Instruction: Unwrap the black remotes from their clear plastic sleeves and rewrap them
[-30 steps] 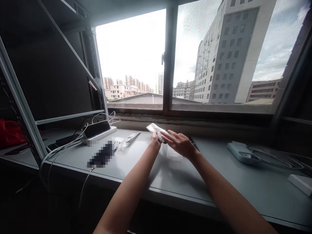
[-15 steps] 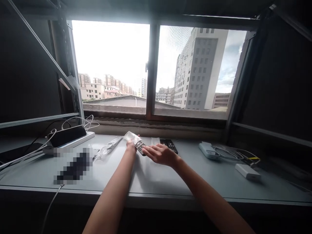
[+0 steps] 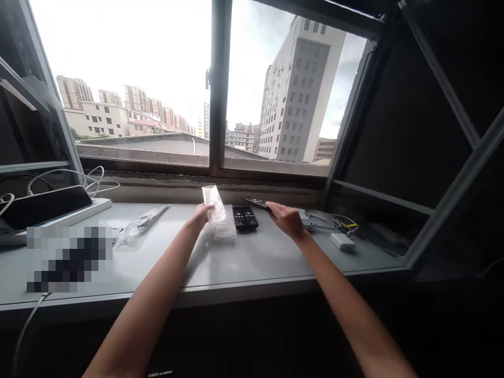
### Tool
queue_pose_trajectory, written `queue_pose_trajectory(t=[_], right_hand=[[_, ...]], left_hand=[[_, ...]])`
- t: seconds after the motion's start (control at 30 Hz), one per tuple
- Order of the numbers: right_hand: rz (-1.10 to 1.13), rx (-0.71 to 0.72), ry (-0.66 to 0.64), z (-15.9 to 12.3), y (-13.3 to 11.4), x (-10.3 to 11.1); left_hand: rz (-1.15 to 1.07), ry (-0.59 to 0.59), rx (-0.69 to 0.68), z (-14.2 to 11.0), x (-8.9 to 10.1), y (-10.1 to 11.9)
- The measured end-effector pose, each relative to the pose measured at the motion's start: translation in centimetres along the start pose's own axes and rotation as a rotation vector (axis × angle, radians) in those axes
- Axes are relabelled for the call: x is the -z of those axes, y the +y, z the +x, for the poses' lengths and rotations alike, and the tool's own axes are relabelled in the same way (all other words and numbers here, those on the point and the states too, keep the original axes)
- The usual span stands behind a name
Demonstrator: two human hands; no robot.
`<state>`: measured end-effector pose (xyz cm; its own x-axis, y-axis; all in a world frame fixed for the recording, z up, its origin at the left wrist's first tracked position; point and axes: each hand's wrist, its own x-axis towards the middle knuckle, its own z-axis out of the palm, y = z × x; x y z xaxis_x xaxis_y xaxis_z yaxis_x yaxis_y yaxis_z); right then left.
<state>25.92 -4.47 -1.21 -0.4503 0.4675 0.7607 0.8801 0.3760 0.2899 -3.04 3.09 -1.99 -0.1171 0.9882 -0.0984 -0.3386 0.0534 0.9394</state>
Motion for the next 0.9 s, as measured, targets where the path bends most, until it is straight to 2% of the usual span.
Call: queue_pose_trajectory(t=[0.1, 0.17, 0.27, 0.4, 0.53, 0.73, 0.8, 0.9], right_hand=[[-0.032, -0.096, -0.134, -0.6, 1.0, -2.0], [-0.054, -0.118, -0.201, -1.0, 1.2, -2.6], [-0.098, -0.113, -0.298, -1.5, 1.3, -2.8], [-0.106, -0.083, -0.425, -1.9, 1.1, -2.8], [-0.037, -0.049, -0.469, -2.0, 0.7, -3.0], [-0.048, 0.017, -0.542, -1.9, 0.0, -2.8], [-0.030, 0.029, -0.533, -1.8, -0.2, -2.7], [0.000, 0.022, -0.512, -1.8, -0.2, -2.9]], left_hand=[[0.109, -0.058, -0.027, -0.2, -0.7, -0.7], [0.173, -0.037, -0.019, -0.4, -0.9, -1.2], [0.308, -0.007, -0.044, -0.4, -1.0, -1.6], [0.577, -0.035, -0.163, -0.5, -1.3, -1.9], [0.774, -0.029, -0.273, -0.8, -1.6, -1.7], [1.162, -0.065, -0.432, -1.5, -1.3, -1.4], [1.216, -0.048, -0.446, -1.7, -1.2, -1.4], [1.179, -0.021, -0.424, -1.9, -1.1, -1.5]])
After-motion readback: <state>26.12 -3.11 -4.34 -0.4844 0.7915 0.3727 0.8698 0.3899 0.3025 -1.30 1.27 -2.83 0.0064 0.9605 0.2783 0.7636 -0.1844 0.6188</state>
